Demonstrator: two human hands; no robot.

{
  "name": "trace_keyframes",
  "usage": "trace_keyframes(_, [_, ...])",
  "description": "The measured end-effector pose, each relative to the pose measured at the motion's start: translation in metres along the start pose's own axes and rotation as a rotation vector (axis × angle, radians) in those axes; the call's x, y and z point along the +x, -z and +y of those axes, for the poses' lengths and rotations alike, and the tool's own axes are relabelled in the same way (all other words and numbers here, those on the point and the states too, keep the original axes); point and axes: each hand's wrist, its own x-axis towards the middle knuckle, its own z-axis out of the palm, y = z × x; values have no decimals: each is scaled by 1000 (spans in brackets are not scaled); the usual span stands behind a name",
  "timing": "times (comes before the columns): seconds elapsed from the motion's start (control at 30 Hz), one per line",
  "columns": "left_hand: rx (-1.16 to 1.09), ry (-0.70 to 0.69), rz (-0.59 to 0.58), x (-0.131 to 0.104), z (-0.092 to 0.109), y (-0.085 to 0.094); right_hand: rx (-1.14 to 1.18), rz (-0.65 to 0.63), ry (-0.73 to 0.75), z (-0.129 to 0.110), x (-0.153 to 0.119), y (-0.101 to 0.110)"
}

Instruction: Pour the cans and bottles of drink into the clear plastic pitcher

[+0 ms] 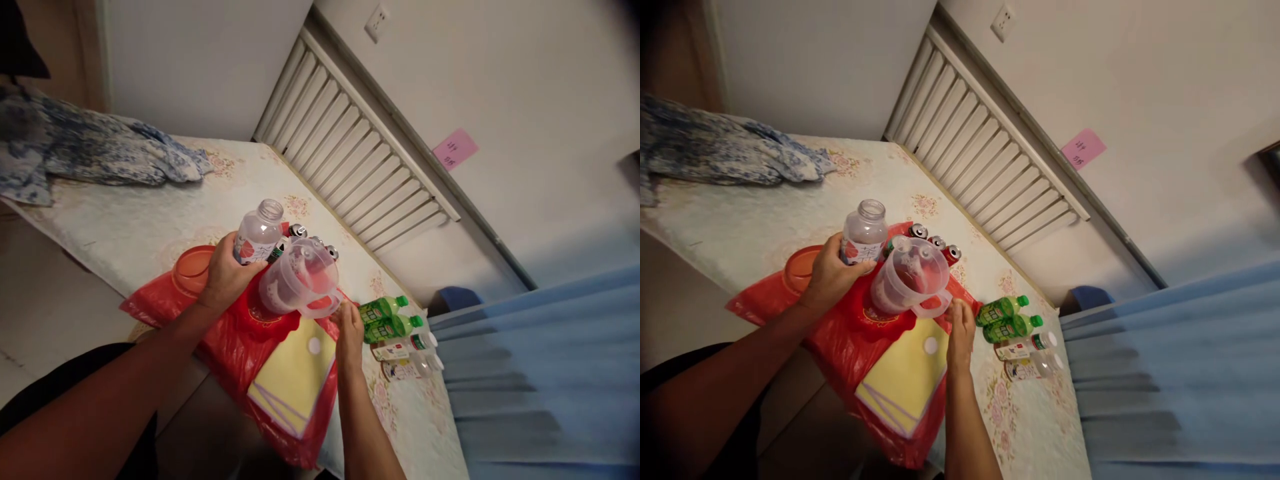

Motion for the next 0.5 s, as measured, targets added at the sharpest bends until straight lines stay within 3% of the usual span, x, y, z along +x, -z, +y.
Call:
trace_keyframes(0.1, [19,1,18,-1,-4,1,-243,69,5,32,-12,23])
trace_keyframes(0.23, [44,-28,39,-11,-13,6,-445,-8,27,67,-38,30])
trace_keyframes(0.37, [88,-9,21,-33,-13,20,-584,-66,119,77,-55,21])
trace_keyframes(0.5, [143,52,4,-70,-2,34,-640,-85,138,74,-58,16])
